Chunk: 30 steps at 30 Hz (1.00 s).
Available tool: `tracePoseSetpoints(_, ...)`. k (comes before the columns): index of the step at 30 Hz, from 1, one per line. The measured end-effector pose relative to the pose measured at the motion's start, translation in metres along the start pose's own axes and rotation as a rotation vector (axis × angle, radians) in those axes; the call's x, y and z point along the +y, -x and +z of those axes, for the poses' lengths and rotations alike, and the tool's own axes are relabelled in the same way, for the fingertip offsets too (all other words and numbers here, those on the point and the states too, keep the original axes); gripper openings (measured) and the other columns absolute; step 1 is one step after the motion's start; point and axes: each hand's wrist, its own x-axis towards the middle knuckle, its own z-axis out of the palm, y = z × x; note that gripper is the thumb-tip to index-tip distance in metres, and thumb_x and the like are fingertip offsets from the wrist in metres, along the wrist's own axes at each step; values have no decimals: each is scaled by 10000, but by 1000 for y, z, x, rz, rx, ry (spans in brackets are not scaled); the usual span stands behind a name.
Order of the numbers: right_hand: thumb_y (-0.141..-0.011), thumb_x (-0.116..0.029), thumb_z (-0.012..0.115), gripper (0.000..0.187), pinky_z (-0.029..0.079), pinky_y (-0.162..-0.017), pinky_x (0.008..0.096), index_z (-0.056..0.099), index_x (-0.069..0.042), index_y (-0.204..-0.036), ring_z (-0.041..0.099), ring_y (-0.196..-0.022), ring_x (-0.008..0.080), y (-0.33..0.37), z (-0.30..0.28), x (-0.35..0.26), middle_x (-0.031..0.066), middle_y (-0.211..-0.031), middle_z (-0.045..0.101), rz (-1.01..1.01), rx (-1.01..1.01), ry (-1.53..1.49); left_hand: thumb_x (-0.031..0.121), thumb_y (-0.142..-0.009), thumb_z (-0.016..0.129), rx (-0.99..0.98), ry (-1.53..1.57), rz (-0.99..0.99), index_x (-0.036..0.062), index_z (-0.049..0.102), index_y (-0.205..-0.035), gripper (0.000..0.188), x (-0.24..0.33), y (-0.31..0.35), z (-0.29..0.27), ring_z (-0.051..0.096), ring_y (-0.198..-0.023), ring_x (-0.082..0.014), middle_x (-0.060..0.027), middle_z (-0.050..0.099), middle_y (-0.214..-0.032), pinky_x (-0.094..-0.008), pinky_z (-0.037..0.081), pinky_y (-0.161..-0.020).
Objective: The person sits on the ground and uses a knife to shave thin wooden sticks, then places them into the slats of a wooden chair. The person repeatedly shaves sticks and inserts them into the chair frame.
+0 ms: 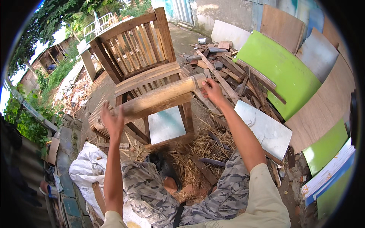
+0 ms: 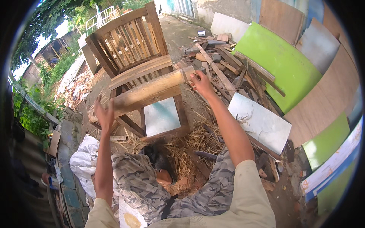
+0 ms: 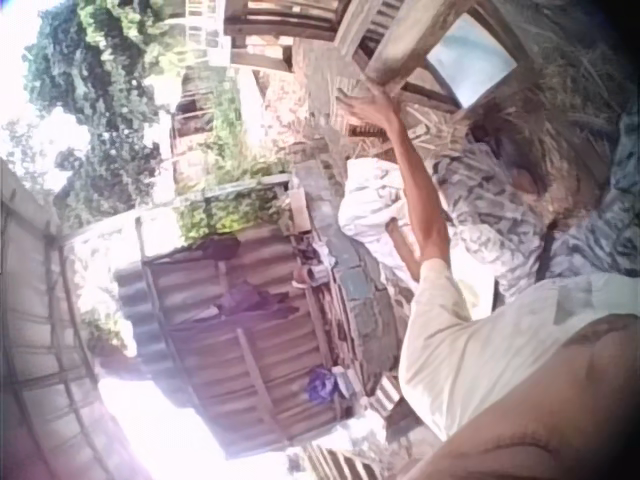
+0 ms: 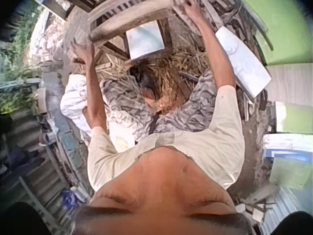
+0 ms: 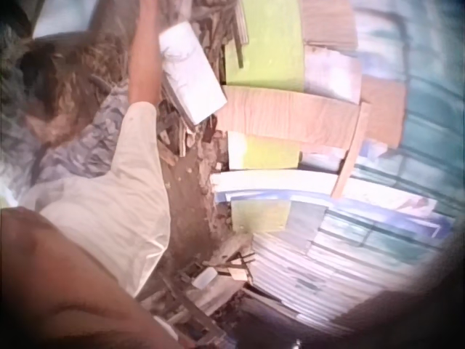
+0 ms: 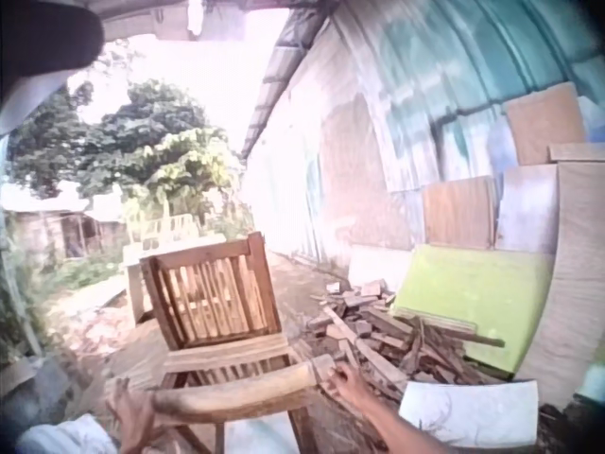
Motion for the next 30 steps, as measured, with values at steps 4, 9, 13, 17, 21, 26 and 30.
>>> tracePoseSetpoints(4, -1016, -348, 551, 336, 530, -608, 286, 563, -40, -1147, 624, -762, 121, 8, 12, -13, 53, -944, 642, 2, -26, 46, 549, -875, 630, -300, -8, 390, 51, 564, -1326, 675, 104, -9, 39, 377, -1389, -354, -190, 481, -1440, -495, 284, -1145)
tracePoseSetpoints(9, -1005, -377, 556, 423, 521, -605, 283, 563, -29, -1246, 636, -757, 142, 4, 16, -23, 83, -997, 669, -15, 15, 177, 599, -841, 629, -603, 33, 485, 85, 503, -1387, 761, 176, -28, 80, 451, -1335, -340, -172, 513, -1409, -488, 316, -1126)
tracePoseSetpoints(13, -981, -404, 574, 502, 532, -594, 292, 551, -34, -1319, 673, -769, 164, 19, -8, 9, 107, -1040, 678, 77, 93, 204, 593, -842, 628, -601, -70, 503, 89, 462, -1417, 782, 192, -19, 101, 494, -1283, -329, -152, 531, -1380, -470, 344, -1103)
tracePoseSetpoints(17, -942, -396, 611, 472, 535, -573, 310, 607, -53, -1266, 677, -755, 167, 61, -45, 60, 115, -983, 685, 352, 140, 203, 578, -871, 603, -284, -141, 629, 100, 376, -1487, 812, 173, -1, 119, 375, -1395, -288, -117, 441, -1483, -467, 243, -1172)
tracePoseSetpoints(21, -897, -372, 643, 396, 549, -649, 380, 696, -43, -1110, 697, -828, 244, 129, -94, 169, 168, -941, 706, 648, 26, 465, 547, -907, 581, -235, -38, 673, 107, 303, -1532, 814, 183, 65, 122, 163, -1509, -260, -96, 238, -1615, -509, 83, -1218)
tracePoseSetpoints(26, -889, -352, 640, 440, 500, -927, 472, 665, -8, -1163, 639, -1058, 368, 246, -119, 265, 208, -1120, 685, 912, -141, 830, 451, -926, 589, -861, 156, 745, 112, 301, -1529, 750, 147, 245, 155, 230, -1484, -288, -133, 265, -1596, -503, 176, -1214)
tracePoseSetpoints(30, -940, -348, 586, 459, 351, -1086, 519, 612, -28, -1268, 437, -1316, 379, 313, -103, 276, 163, -1363, 558, 923, -278, 1135, 426, -911, 628, -1434, -10, 839, 109, 311, -1517, 754, 98, 345, 145, 283, -1456, -310, -141, 328, -1557, -515, 239, -1189)
